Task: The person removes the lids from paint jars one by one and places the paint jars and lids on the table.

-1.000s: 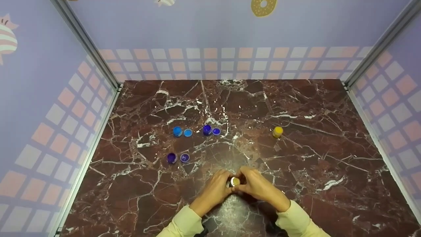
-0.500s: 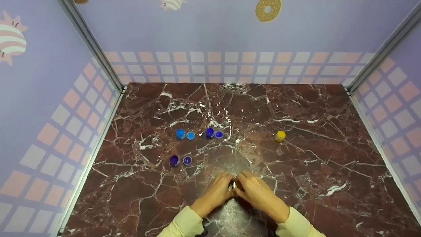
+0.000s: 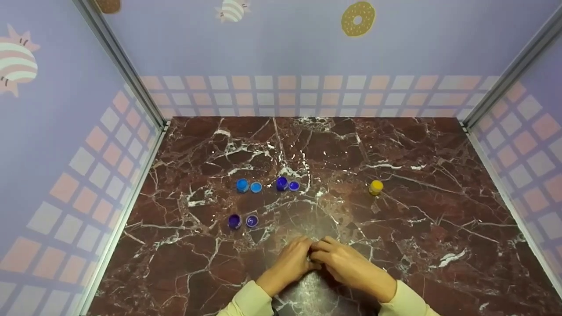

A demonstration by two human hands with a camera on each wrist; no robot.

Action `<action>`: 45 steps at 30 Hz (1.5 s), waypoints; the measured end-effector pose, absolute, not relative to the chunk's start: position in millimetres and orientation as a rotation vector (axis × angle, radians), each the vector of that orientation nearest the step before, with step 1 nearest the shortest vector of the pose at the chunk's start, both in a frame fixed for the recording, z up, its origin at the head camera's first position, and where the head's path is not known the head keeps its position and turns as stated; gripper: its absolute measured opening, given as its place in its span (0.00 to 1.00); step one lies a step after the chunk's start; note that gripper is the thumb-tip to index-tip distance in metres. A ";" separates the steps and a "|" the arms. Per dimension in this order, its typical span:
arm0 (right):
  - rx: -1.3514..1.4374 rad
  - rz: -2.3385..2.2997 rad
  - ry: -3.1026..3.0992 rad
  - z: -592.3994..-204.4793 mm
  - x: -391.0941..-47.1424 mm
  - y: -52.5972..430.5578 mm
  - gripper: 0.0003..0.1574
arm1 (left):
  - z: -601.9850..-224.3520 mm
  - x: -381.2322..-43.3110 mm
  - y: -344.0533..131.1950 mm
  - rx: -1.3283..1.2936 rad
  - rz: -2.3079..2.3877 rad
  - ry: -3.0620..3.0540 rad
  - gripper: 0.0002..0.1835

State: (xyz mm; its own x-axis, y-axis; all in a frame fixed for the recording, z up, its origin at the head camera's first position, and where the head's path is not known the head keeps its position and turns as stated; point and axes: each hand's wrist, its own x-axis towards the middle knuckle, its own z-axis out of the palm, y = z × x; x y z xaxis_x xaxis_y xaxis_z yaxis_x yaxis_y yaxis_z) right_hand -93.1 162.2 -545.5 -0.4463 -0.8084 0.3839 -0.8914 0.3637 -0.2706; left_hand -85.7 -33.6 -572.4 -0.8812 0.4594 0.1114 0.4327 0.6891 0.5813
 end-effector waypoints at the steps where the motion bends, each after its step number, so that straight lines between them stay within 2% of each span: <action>1: 1.548 0.658 -2.421 -546.4 -92.5 162.9 0.23 | -572.8 -85.3 -33.1 0.756 0.962 2.847 0.20; 7: 1.598 0.657 -2.356 -549.5 -91.4 165.4 0.25 | -575.1 -83.1 -32.0 0.731 0.987 2.819 0.19; 13: 1.546 0.856 -2.400 -547.4 -92.6 170.3 0.27 | -574.8 -83.0 -32.0 0.696 0.985 2.796 0.20; 17: 1.329 0.985 -2.476 -547.2 -91.5 170.3 0.21 | -574.3 -83.3 -31.8 0.711 0.987 2.804 0.20; 24: 0.724 1.190 -2.605 -547.0 -89.6 159.9 0.08 | -573.8 -84.8 -32.2 0.751 1.016 2.829 0.20; 27: 0.612 1.180 -2.646 -545.5 -89.0 155.9 0.07 | -574.5 -85.5 -32.5 0.753 0.998 2.838 0.21; 32: 0.601 1.083 -2.721 -543.7 -84.2 151.5 0.09 | -576.4 -86.4 -32.4 0.757 0.962 2.860 0.21; 39: 0.711 1.010 -2.765 -541.0 -76.6 144.6 0.18 | -576.7 -87.8 -32.3 0.743 0.994 2.854 0.18; 45: 0.759 0.904 -2.794 -541.6 -72.6 139.7 0.17 | -576.4 -86.2 -32.1 0.758 0.988 2.893 0.16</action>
